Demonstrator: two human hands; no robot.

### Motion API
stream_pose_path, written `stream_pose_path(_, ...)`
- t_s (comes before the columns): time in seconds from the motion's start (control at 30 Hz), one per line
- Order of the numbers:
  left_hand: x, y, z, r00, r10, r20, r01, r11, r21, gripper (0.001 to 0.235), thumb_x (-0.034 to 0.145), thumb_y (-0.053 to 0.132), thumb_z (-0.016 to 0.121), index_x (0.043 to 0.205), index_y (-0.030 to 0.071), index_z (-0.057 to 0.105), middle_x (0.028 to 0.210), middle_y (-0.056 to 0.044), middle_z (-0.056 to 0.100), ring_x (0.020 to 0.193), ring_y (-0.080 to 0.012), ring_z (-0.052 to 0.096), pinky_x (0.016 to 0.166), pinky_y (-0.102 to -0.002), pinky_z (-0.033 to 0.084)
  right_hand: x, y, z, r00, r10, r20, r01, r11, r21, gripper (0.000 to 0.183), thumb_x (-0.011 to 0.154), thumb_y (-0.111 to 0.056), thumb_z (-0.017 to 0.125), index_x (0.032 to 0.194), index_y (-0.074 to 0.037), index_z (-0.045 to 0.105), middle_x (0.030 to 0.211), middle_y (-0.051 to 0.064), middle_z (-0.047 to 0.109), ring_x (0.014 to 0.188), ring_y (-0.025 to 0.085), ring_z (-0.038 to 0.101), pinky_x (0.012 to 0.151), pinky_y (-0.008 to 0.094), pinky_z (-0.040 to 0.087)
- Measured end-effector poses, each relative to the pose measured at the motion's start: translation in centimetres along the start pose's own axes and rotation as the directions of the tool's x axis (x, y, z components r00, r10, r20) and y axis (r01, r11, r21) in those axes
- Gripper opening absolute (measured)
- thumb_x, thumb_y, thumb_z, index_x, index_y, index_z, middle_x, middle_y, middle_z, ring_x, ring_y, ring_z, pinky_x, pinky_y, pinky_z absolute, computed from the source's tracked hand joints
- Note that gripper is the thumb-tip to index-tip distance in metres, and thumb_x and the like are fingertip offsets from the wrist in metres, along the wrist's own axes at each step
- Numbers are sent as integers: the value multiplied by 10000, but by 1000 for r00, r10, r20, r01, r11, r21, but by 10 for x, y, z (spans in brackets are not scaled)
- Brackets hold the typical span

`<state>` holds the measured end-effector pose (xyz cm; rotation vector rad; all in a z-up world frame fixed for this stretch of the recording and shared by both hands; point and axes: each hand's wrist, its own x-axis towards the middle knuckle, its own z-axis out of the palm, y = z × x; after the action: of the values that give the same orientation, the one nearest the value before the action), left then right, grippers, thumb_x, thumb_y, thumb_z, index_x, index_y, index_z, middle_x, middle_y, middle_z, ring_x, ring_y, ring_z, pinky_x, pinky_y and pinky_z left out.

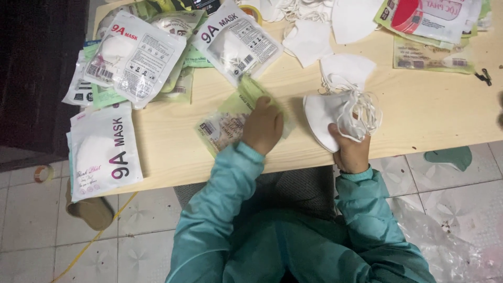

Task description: Folding face masks and inserting them into plastic packaging bags.

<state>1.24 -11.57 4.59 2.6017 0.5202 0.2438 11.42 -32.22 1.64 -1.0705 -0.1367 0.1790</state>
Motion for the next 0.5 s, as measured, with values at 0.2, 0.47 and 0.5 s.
stream_pose_path(0.2, -59, 2, -50, 991, 104, -79, -122, 957, -264, 485, 823, -76, 553, 1300, -1, 500, 1445, -370, 290, 1013, -650, 609, 742, -624, 616, -11, -14, 14, 1000, -15, 1, 15, 999, -33, 588, 825, 80, 830, 1365, -15, 615, 1222, 166, 702, 1148, 321, 681, 985, 518, 611)
stream_pose_path(0.47, -85, -13, -56, 992, 95, 85, -79, 981, -177, 670, 877, 47, 548, 1515, -75, 382, 1341, -418, 457, 1109, -590, 600, 846, -630, 538, -26, -31, 37, 998, 69, 9, -70, 994, 89, 530, 788, 86, 816, 1284, -25, 669, 1155, 178, 733, 1080, 355, 735, 983, 537, 628)
stream_pose_path(0.5, -84, -21, -41, 994, 101, 52, -92, 984, -155, 618, 894, 120, 542, 1479, -60, 457, 1180, -359, 643, 1050, -521, 666, 844, -587, 542, -33, -40, 46, 990, 136, 49, -141, 981, 135, 517, 779, 77, 804, 1268, -42, 685, 1142, 181, 743, 1056, 351, 750, 980, 532, 636)
